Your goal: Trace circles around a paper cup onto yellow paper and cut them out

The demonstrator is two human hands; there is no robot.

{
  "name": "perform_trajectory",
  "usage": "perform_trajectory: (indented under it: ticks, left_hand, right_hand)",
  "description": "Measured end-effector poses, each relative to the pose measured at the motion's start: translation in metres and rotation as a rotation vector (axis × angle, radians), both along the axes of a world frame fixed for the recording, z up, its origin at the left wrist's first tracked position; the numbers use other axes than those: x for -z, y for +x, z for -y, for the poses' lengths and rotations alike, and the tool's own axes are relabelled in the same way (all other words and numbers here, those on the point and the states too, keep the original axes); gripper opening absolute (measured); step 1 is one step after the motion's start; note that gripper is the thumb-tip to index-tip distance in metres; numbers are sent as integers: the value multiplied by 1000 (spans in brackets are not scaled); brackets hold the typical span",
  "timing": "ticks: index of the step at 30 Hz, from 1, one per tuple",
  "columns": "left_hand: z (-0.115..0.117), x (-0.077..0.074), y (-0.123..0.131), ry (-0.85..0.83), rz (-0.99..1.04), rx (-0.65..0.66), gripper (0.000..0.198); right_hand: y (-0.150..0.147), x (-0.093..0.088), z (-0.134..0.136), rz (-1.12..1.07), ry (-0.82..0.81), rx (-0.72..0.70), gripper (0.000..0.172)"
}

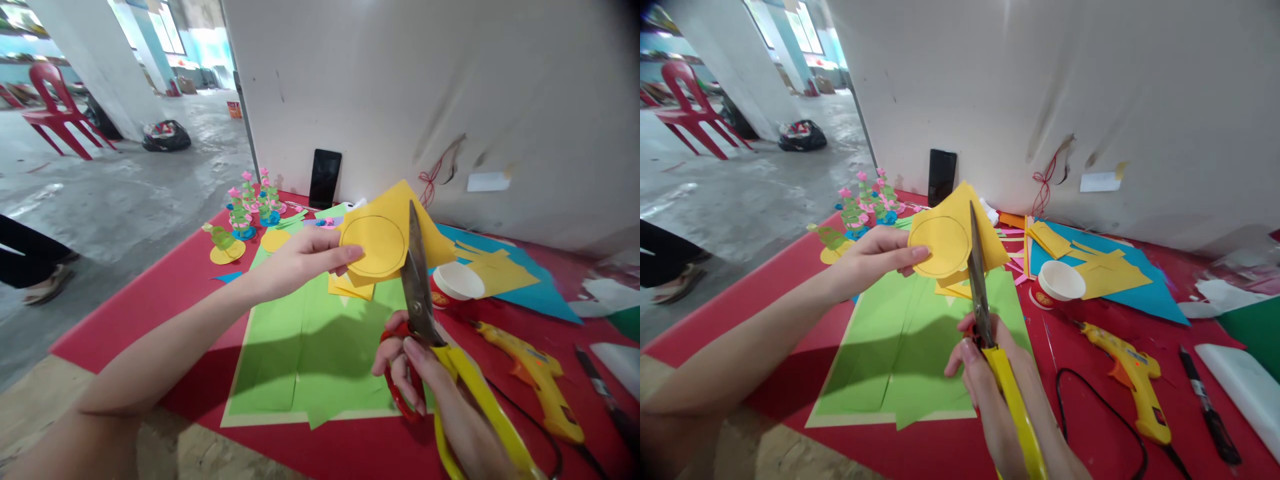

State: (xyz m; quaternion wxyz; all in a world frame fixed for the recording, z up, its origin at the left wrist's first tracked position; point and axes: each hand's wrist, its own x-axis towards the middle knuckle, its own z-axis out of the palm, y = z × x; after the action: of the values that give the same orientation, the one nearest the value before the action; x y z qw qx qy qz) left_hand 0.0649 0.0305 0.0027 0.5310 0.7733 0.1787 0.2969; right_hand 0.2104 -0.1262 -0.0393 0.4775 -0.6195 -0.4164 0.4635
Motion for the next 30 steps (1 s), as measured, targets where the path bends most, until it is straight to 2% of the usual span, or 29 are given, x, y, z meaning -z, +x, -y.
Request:
perform_trajectory:
  ticks: [5, 8, 11, 13, 17, 21, 30]
  left_hand:
    - [0, 3, 3, -15, -14, -14, 32]
    - [4, 12, 10, -116, 148, -58, 36]
    - [12, 19, 17, -190, 258, -9, 37]
    - [17, 19, 19, -214, 211, 35, 33]
    - [23, 14, 18, -195, 91, 14, 31]
    - [19, 10, 14, -140, 29, 63, 34]
    - [10, 5, 6, -38, -59, 59, 35]
  right_hand:
    - [-6, -6, 2, 86, -68, 86, 44]
    - [-9, -11, 3, 109, -63, 141, 44]
    - [-9, -10, 2, 159, -71, 120, 46]
    - [-8, -7, 1, 132, -78, 101, 46]
    - [-4, -3, 0, -11, -52, 10, 46]
    - [1, -1, -1, 32, -45, -31, 47]
    - [-6, -5, 3, 133, -114, 93, 48]
